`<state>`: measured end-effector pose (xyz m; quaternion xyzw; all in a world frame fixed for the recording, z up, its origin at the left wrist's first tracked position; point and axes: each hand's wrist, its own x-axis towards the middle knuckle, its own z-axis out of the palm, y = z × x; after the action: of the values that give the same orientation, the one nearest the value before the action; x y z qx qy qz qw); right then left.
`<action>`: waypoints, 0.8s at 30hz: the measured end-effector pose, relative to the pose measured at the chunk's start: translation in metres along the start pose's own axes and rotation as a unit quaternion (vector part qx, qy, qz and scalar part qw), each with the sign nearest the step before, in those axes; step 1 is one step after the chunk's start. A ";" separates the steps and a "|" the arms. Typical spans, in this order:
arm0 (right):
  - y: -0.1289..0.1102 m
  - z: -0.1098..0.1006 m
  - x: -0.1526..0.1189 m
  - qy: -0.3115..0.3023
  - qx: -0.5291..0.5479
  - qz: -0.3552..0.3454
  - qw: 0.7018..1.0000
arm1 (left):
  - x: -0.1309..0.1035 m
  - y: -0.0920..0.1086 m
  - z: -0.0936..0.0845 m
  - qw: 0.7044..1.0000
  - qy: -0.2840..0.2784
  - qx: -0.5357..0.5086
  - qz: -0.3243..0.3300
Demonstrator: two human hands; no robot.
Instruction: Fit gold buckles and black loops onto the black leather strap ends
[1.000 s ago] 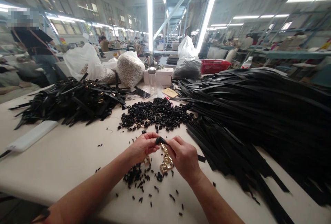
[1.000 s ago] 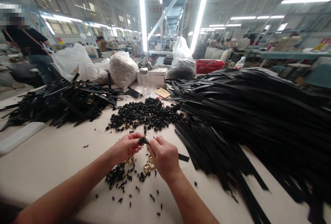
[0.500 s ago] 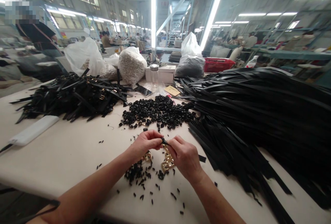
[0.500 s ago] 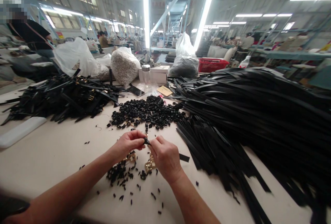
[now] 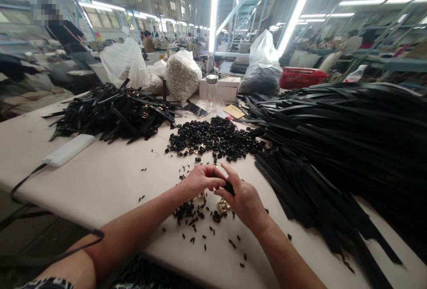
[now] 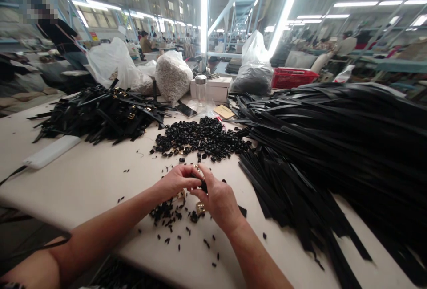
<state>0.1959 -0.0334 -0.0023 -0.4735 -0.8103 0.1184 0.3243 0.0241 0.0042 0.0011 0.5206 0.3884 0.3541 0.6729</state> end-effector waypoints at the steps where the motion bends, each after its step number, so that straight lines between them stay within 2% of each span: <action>1: 0.000 0.000 0.000 0.002 0.000 -0.005 1.000 | 0.000 0.000 -0.001 1.000 0.006 0.024 0.002; 6: 0.001 -0.002 0.003 0.011 -0.005 -0.039 0.999 | 0.000 0.005 -0.011 0.995 0.010 0.098 0.011; 12: -0.001 -0.005 0.003 -0.003 -0.081 -0.018 0.997 | 0.001 0.010 -0.018 0.987 0.026 0.155 0.038; 18: 0.005 -0.008 0.005 0.007 -0.090 0.010 0.996 | 0.001 0.020 -0.035 0.970 0.022 0.241 0.034; 21: 0.013 -0.009 0.006 0.037 -0.101 0.036 0.993 | -0.009 0.031 -0.043 0.931 0.018 0.361 0.048; 24: 0.019 -0.009 0.007 0.049 -0.108 0.047 0.992 | -0.021 0.036 -0.043 0.856 -0.035 0.509 0.086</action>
<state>0.2126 -0.0188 -0.0026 -0.5483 -0.7786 0.0216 0.3045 -0.0267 0.0111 0.0325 0.8336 0.4442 0.1456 0.2941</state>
